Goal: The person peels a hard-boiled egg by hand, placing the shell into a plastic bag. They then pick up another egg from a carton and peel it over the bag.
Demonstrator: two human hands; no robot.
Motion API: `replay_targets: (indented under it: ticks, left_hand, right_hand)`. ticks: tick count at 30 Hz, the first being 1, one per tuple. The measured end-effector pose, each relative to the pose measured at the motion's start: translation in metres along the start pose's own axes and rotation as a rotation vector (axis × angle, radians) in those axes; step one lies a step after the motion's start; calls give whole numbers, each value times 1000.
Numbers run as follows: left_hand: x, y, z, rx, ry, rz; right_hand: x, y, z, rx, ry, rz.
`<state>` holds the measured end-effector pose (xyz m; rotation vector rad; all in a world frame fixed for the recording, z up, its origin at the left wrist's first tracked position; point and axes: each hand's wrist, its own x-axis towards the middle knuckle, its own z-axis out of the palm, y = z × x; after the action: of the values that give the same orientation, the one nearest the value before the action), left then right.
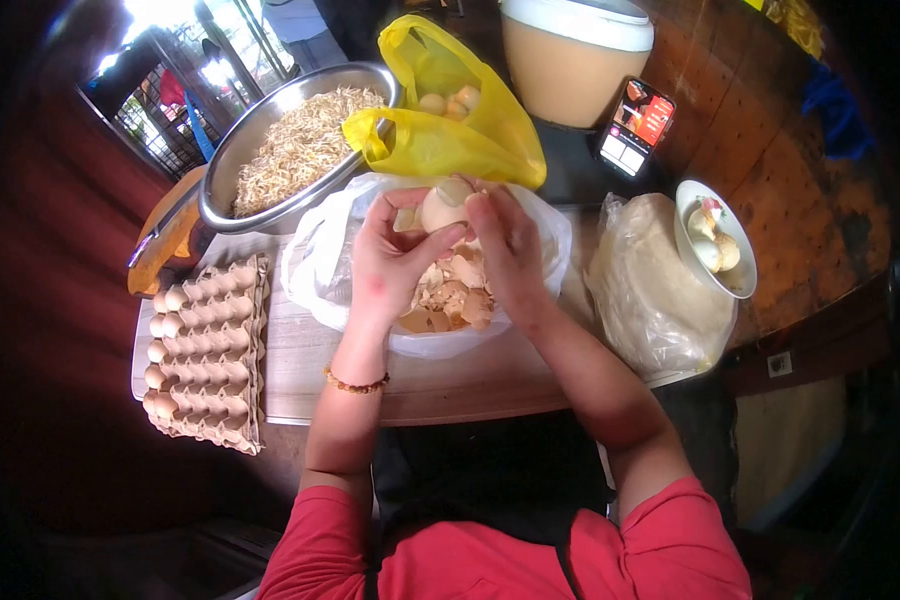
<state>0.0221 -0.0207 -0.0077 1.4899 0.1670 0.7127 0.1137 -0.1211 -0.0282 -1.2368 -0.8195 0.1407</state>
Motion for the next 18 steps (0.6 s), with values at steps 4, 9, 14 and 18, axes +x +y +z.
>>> replay_targets:
  ticks: [4,9,14,18]
  left_hand:
    - [-2,0,2,45,5,10]
    - [-1,0,1,5,-9,-8]
    - [-1,6,-5,-111,-99,-112]
    - [1,10,-11,-214,-131,-126]
  right_hand:
    - [0,11,5,-30,72,-82]
    - [-3,2,5,-148,130,-22]
    - [0,9,5,-129,168,-93]
    - [3,14,-1,-292,234,-169]
